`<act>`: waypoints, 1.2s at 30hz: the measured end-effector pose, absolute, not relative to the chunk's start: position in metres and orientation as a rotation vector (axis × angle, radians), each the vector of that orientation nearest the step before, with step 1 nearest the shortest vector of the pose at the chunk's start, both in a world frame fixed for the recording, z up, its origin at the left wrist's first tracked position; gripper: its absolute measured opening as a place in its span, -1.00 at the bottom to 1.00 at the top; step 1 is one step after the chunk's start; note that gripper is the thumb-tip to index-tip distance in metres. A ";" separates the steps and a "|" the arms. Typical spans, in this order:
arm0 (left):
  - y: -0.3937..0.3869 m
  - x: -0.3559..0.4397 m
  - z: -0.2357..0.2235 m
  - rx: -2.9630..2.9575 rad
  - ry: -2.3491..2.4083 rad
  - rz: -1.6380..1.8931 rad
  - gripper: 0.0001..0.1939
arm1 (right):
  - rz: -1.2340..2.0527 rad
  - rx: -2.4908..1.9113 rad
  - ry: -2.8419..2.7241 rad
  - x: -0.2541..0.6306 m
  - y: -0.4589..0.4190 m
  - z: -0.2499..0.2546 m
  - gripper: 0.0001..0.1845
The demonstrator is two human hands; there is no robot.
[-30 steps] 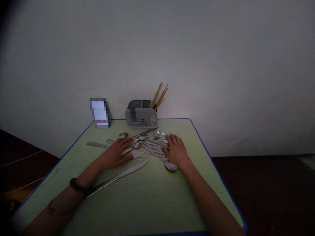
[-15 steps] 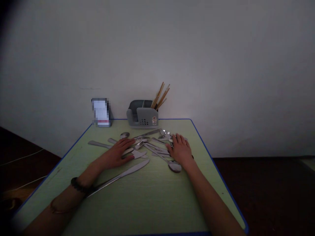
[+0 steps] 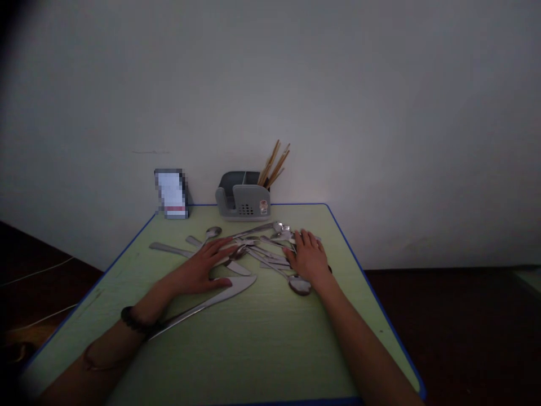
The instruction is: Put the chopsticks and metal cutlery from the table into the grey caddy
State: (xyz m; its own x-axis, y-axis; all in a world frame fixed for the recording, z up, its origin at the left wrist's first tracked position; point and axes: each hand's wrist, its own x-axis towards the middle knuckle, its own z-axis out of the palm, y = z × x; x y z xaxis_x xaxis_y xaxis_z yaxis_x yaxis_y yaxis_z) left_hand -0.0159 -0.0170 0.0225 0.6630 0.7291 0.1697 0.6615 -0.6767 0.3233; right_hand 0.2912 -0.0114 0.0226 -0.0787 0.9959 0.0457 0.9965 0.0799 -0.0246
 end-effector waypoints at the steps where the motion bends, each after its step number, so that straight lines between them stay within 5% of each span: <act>1: -0.017 -0.016 0.022 2.653 1.125 0.417 -0.16 | -0.020 -2.095 -2.269 0.291 -0.012 0.023 -0.30; 21: -0.018 -0.017 0.026 2.662 0.950 0.423 -0.29 | -0.080 -2.017 -2.248 0.291 -0.013 0.020 -0.38; 36: -0.019 -0.009 0.020 2.674 0.943 0.574 -0.53 | 0.379 -1.098 -2.460 0.248 -0.034 0.029 -0.80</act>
State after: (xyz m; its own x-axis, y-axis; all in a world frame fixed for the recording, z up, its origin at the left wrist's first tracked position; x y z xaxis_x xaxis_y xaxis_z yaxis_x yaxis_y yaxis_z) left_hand -0.0093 -0.0188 0.0199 0.7134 0.6420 0.2808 0.5445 -0.7602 0.3544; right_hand 0.2482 -0.0338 0.0294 -0.6012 0.7551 0.2617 0.6413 0.6512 -0.4057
